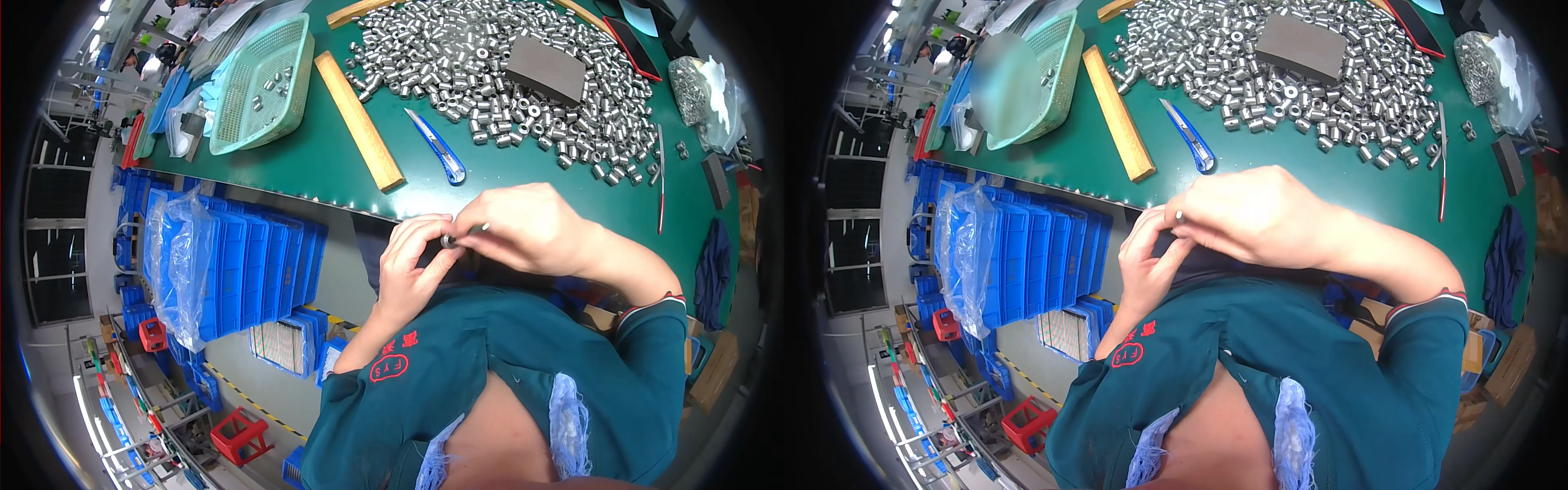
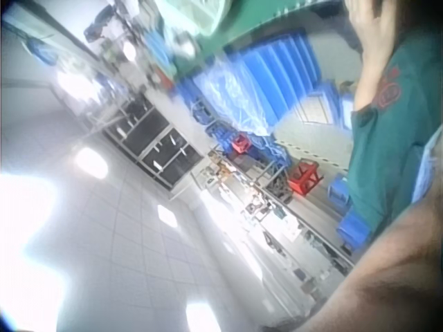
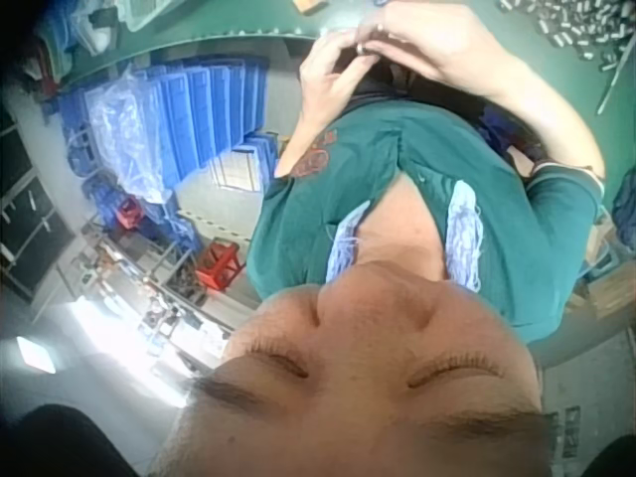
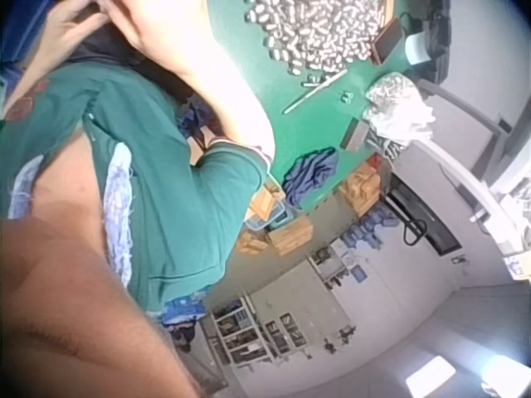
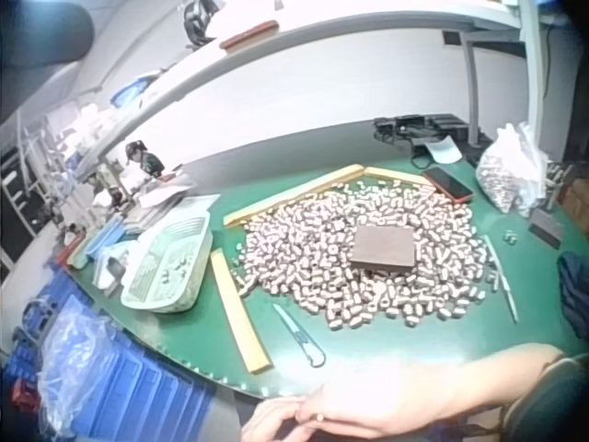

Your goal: The person processes metal components by turning them by hand, scraping their holes with a metal pick, and smoothing them against an abrasive block.

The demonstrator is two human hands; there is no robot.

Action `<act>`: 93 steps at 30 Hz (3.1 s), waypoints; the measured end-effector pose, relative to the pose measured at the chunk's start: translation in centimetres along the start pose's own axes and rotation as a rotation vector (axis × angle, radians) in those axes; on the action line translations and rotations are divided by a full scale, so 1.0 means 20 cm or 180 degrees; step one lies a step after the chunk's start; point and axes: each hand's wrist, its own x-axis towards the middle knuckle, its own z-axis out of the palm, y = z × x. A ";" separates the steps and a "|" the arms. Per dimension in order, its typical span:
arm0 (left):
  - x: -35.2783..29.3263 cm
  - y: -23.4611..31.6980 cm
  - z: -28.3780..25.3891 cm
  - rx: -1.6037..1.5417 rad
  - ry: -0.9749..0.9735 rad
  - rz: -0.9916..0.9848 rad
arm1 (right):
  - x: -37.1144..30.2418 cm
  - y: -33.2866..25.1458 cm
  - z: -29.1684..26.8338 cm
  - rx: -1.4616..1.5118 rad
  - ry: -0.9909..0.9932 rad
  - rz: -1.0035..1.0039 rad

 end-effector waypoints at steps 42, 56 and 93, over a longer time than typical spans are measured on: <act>-0.02 -0.01 0.00 -0.0382 -0.0290 -0.0088 | 0.02 0.00 -0.01 -0.0170 0.0163 -0.0314; -0.02 -0.02 0.02 -0.0326 -0.0214 -0.0030 | 0.01 0.03 0.02 -0.0264 0.0088 -0.0146; -0.03 -0.08 0.03 -0.2414 -0.0079 -0.0879 | 0.03 0.00 -0.12 0.0419 0.0747 -0.0279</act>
